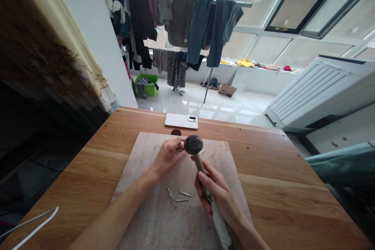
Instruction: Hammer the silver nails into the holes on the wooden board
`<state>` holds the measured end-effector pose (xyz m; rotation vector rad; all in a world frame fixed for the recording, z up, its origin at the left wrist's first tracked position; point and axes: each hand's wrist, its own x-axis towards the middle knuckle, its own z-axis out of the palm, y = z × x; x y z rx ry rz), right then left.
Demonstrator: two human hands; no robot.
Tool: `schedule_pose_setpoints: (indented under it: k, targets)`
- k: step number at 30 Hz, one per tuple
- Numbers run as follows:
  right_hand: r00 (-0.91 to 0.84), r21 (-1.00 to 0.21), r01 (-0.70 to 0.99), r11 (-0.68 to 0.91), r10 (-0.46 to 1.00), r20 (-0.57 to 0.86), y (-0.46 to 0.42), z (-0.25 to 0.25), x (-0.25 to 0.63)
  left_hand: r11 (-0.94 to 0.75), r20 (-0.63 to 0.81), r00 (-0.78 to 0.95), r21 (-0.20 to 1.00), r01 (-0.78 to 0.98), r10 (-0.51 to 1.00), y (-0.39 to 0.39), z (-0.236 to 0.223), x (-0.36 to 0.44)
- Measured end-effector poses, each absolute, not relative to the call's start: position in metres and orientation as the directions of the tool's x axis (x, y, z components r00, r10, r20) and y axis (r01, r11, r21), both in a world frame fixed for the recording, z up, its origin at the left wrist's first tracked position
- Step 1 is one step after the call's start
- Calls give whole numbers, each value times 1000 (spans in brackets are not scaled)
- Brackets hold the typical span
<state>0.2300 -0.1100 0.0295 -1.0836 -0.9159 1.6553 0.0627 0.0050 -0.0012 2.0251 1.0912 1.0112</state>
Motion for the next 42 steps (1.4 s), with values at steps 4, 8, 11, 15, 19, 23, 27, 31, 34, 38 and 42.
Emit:
schedule_pose_setpoints:
  k: [4,8,11,15,19,23,27,31,34,38,42]
  targets:
    - [-188,-908,-289,-305,948,-258,-109,29,230,-463,323,375,797,387,869,4,0,62]
    - [-185,-911,-280,-304,948,-259,-107,28,233,-474,331,383,793,383,862,4,-2,63]
    - [-182,-914,-276,-299,949,-256,-107,27,235,-495,346,398,785,372,849,5,-3,62]
    - [-155,-922,-305,-237,968,-198,-106,26,237,-537,348,434,707,461,831,-3,14,52]
    - [-133,-925,-317,-212,975,-178,-106,26,237,-618,70,733,596,513,676,-25,46,39]
    - [-125,-931,-311,-191,979,-160,-105,24,237,-701,-61,811,468,538,581,-45,53,41]
    - [-128,-934,-303,-189,979,-156,-104,22,238,-751,-19,826,405,522,564,-54,44,50]
    - [-124,-936,-292,-195,979,-165,-104,22,238,-737,28,814,445,509,580,-44,47,45]
    - [-113,-938,-293,-188,980,-161,-103,22,237,-657,16,765,525,541,644,-24,52,34]
    - [-115,-934,-303,-191,980,-163,-103,20,236,-560,122,650,640,526,750,4,43,23]
    - [-145,-928,-299,-223,972,-187,-106,18,237,-556,226,574,662,502,787,17,31,18]
